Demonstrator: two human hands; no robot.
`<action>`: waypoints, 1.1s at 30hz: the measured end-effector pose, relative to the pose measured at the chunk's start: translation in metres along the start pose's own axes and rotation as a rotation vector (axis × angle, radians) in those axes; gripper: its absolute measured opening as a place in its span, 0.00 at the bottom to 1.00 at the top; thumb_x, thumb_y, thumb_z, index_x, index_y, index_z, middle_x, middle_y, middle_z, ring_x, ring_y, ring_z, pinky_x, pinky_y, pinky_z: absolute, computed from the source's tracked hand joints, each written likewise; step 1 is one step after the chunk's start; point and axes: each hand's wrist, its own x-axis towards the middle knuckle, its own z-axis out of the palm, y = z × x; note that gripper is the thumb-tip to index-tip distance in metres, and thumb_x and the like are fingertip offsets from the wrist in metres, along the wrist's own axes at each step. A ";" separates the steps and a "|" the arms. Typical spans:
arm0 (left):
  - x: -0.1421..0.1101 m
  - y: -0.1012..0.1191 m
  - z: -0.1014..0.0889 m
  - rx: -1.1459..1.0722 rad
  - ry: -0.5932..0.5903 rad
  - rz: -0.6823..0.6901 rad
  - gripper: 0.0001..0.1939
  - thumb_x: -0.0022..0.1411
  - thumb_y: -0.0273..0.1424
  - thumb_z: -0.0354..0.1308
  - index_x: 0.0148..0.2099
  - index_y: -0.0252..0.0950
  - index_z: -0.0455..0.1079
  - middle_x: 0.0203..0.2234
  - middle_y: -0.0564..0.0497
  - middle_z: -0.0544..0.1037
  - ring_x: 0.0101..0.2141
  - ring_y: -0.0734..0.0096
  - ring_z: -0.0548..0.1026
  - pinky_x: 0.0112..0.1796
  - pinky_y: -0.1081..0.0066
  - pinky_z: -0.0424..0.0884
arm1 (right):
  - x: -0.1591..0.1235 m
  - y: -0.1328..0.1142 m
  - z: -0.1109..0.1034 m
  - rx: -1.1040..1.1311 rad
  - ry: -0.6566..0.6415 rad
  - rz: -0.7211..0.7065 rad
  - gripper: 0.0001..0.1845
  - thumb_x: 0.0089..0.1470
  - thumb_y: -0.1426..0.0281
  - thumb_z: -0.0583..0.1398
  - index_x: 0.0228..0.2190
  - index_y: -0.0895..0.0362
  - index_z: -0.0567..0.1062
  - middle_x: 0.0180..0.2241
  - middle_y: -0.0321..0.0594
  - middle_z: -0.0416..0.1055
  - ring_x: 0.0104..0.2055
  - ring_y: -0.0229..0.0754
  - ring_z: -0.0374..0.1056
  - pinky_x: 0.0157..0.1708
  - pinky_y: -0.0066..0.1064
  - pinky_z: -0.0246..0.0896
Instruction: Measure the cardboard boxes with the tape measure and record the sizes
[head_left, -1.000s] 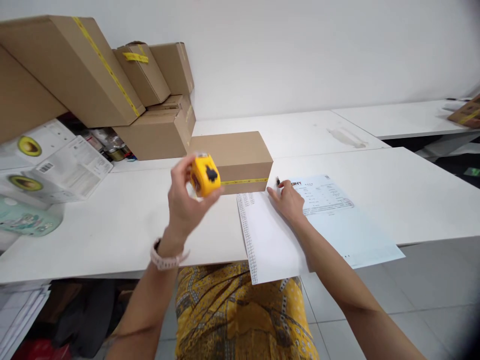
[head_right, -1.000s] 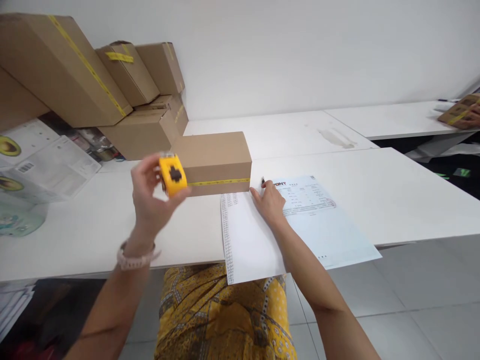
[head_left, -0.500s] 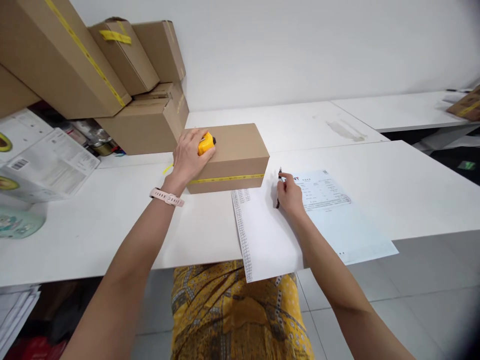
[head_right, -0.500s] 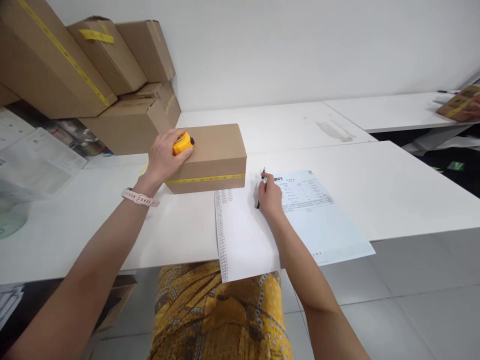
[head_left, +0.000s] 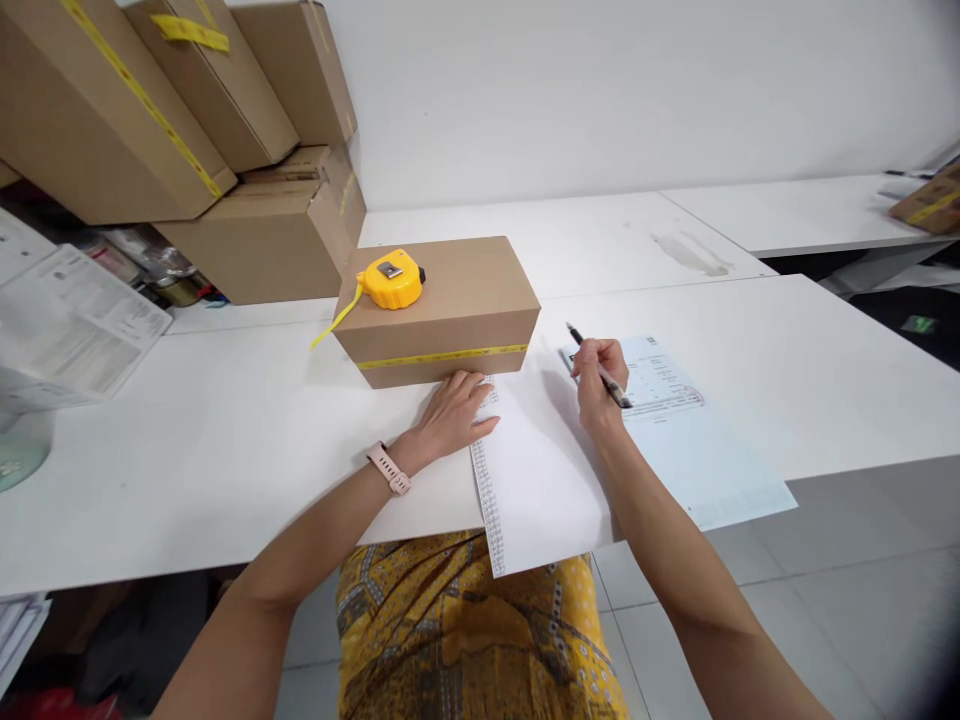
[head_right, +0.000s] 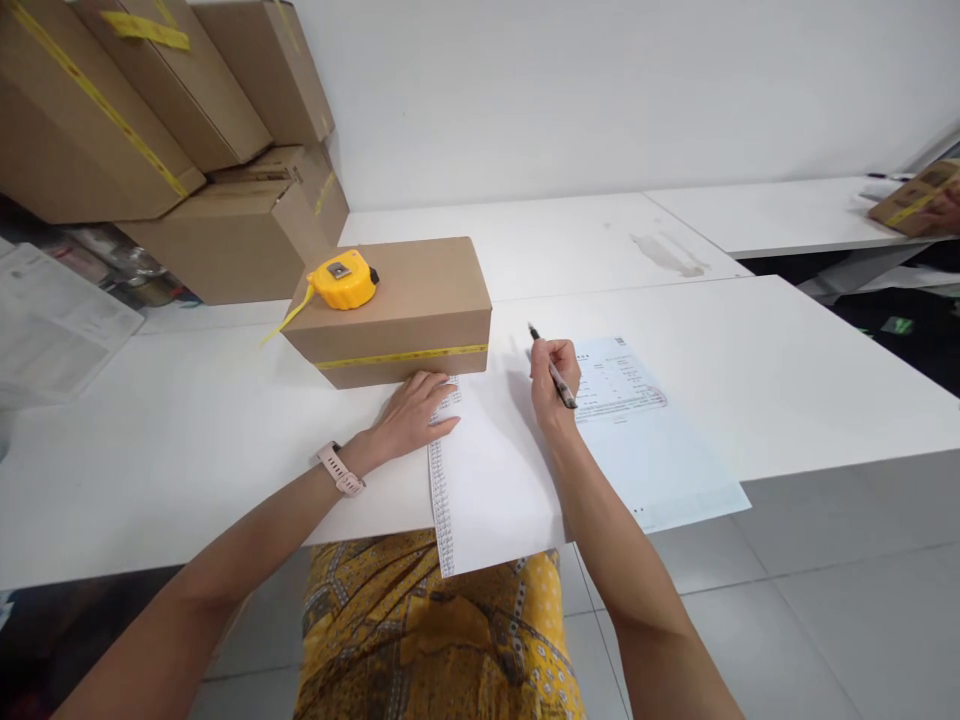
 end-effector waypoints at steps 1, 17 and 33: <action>-0.001 0.000 0.001 -0.012 -0.028 -0.019 0.24 0.64 0.39 0.61 0.58 0.30 0.68 0.60 0.34 0.70 0.59 0.45 0.67 0.59 0.50 0.64 | -0.002 -0.001 0.000 -0.035 -0.001 0.000 0.23 0.59 0.46 0.57 0.28 0.52 0.64 0.21 0.29 0.60 0.25 0.36 0.61 0.32 0.32 0.63; 0.001 -0.001 -0.006 -0.033 -0.213 -0.090 0.39 0.64 0.49 0.60 0.69 0.33 0.59 0.72 0.35 0.53 0.71 0.46 0.51 0.68 0.49 0.48 | -0.004 -0.011 0.031 0.096 -0.514 0.387 0.20 0.48 0.53 0.70 0.27 0.53 0.70 0.20 0.29 0.62 0.24 0.34 0.56 0.26 0.30 0.54; 0.000 -0.002 -0.004 -0.080 -0.216 -0.102 0.37 0.64 0.49 0.60 0.68 0.33 0.60 0.72 0.35 0.52 0.71 0.47 0.50 0.68 0.47 0.47 | -0.001 0.022 0.048 -0.169 -0.458 0.136 0.19 0.51 0.57 0.64 0.22 0.53 0.62 0.19 0.29 0.58 0.23 0.34 0.51 0.24 0.29 0.45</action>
